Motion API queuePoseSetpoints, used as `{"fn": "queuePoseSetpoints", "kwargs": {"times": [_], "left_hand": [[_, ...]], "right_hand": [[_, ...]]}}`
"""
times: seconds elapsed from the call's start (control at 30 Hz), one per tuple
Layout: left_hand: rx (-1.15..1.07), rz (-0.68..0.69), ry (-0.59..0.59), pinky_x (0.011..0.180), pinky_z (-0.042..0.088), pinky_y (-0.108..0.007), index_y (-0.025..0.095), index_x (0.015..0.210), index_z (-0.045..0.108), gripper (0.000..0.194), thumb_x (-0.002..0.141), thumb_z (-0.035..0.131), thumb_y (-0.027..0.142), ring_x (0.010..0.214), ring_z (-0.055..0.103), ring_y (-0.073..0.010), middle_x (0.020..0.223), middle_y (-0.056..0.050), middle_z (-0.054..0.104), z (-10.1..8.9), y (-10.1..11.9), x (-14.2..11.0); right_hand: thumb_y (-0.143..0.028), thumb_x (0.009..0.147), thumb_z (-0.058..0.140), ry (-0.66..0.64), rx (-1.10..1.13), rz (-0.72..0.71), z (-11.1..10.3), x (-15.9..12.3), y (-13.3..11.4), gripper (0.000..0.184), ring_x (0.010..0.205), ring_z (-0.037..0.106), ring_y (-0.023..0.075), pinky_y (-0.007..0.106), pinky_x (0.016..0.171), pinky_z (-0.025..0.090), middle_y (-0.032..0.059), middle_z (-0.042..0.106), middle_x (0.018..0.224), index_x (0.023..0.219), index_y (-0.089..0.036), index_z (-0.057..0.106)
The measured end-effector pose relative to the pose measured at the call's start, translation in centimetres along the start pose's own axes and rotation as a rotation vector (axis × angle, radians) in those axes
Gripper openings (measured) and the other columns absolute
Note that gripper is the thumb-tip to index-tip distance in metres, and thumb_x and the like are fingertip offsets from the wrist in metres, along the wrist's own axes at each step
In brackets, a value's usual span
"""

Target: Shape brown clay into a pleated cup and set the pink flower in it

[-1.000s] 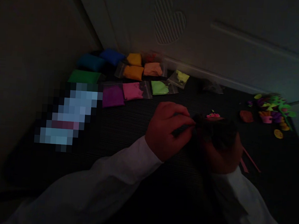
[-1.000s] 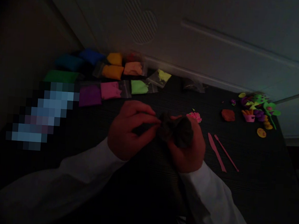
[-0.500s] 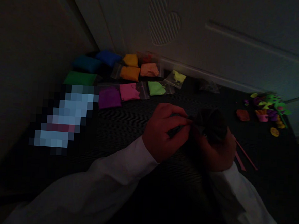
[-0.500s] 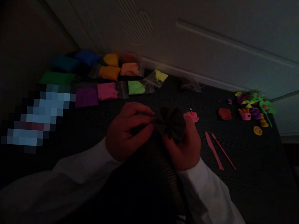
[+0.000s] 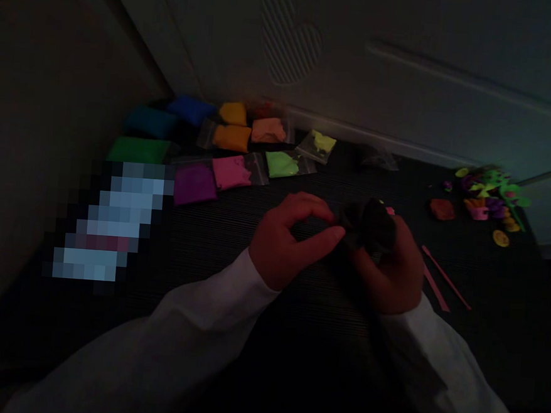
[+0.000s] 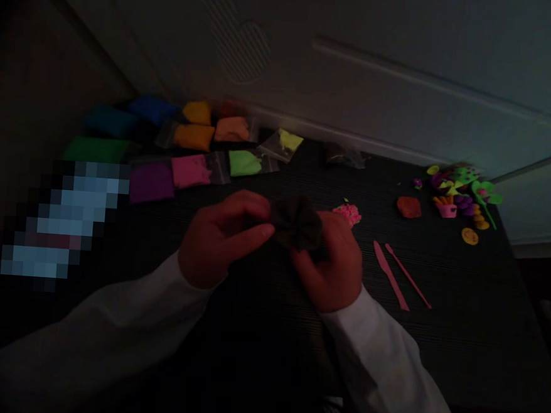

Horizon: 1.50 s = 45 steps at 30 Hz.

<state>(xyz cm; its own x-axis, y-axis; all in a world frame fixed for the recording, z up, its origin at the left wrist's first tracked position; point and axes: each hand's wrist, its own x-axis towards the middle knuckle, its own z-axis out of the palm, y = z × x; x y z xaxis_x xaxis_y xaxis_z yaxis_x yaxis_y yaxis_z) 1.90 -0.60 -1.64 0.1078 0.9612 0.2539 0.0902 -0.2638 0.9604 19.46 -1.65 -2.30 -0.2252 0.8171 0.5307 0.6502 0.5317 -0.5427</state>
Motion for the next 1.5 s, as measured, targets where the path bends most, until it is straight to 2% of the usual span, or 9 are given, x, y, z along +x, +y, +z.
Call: {"fn": "queuePoseSetpoints", "kwargs": {"times": [0.17,0.4,0.6,0.73,0.9,1.0,1.23,1.37,1.5], "left_hand": [[-0.008,-0.017,-0.007,0.076,0.046,-0.031,0.018,0.078,0.064,0.009,0.072,0.065,0.024,0.084,0.06,-0.0171,0.086,-0.004,0.064,-0.1,0.0,0.2],[-0.047,-0.18,-0.036,0.069,0.046,-0.029,0.018,0.078,0.066,0.012,0.072,0.065,0.029,0.073,0.06,-0.0153,0.08,-0.001,0.068,0.0,0.1,0.3],[-0.068,-0.206,-0.039,0.069,0.046,-0.029,0.017,0.077,0.066,0.011,0.071,0.065,0.027,0.072,0.059,-0.0145,0.079,-0.001,0.067,0.0,0.3,0.4],[-0.064,-0.209,-0.03,0.067,0.046,-0.029,0.018,0.076,0.065,0.011,0.071,0.065,0.027,0.071,0.059,-0.0142,0.079,-0.001,0.068,0.1,0.1,0.4],[-0.157,-0.162,0.029,0.07,0.049,-0.028,0.021,0.092,0.064,0.022,0.071,0.066,0.027,0.084,0.063,-0.0159,0.091,-0.002,0.068,0.2,-0.5,0.4],[-0.231,-0.172,0.087,0.072,0.051,-0.027,0.022,0.099,0.062,0.027,0.072,0.066,0.027,0.084,0.064,-0.0151,0.09,-0.002,0.068,0.1,-0.8,0.7],[-0.416,-0.327,-0.031,0.073,0.052,-0.029,0.021,0.086,0.068,0.023,0.068,0.071,0.034,0.078,0.065,-0.015,0.086,-0.001,0.071,-0.2,-1.0,0.9],[-0.402,-0.367,-0.027,0.073,0.052,-0.031,0.021,0.085,0.069,0.023,0.067,0.072,0.035,0.076,0.065,-0.0158,0.084,-0.001,0.071,-0.3,-1.5,0.9],[-0.453,-0.37,-0.025,0.072,0.05,-0.029,0.022,0.084,0.068,0.019,0.068,0.071,0.032,0.075,0.064,-0.0143,0.082,0.0,0.07,-0.2,-1.6,1.0]], "right_hand": [[-0.017,0.073,0.062,-0.007,-0.014,0.017,0.0,0.1,-0.1,0.032,0.095,0.059,0.0252,0.046,0.092,0.042,0.0055,0.064,0.094,0.104,-0.023,0.057],[-0.014,0.072,0.061,0.007,-0.008,-0.021,0.0,0.4,-0.1,0.029,0.086,0.059,0.0225,0.042,0.08,0.046,0.0039,0.064,0.09,0.099,-0.024,0.056],[-0.014,0.074,0.061,-0.005,0.025,0.033,-0.1,0.4,-0.3,0.025,0.085,0.058,0.0197,0.036,0.075,0.046,0.0027,0.063,0.089,0.097,-0.023,0.057],[-0.016,0.075,0.06,0.001,0.033,0.058,0.1,0.4,-0.3,0.025,0.088,0.058,0.0205,0.038,0.079,0.046,0.0029,0.063,0.091,0.098,-0.024,0.057],[-0.018,0.075,0.06,0.0,0.019,0.041,0.1,0.4,-0.1,0.022,0.089,0.059,0.022,0.04,0.081,0.046,0.0037,0.064,0.091,0.097,-0.024,0.058],[-0.018,0.075,0.06,-0.017,-0.002,0.028,0.0,0.5,-0.2,0.021,0.089,0.06,0.0226,0.042,0.081,0.046,0.0045,0.064,0.09,0.095,-0.024,0.058],[-0.017,0.075,0.058,-0.103,0.017,-0.022,0.0,0.4,-0.4,0.022,0.087,0.057,0.0214,0.038,0.074,0.048,0.0089,0.06,0.093,0.097,-0.017,0.06],[-0.016,0.076,0.057,-0.144,0.055,0.005,0.1,0.4,-0.4,0.026,0.089,0.057,0.0208,0.039,0.076,0.048,0.0069,0.06,0.095,0.102,-0.02,0.059],[-0.014,0.076,0.059,-0.11,0.132,0.049,0.0,0.6,-0.4,0.029,0.091,0.058,0.0189,0.037,0.08,0.047,0.0043,0.062,0.095,0.104,-0.022,0.056]]}}
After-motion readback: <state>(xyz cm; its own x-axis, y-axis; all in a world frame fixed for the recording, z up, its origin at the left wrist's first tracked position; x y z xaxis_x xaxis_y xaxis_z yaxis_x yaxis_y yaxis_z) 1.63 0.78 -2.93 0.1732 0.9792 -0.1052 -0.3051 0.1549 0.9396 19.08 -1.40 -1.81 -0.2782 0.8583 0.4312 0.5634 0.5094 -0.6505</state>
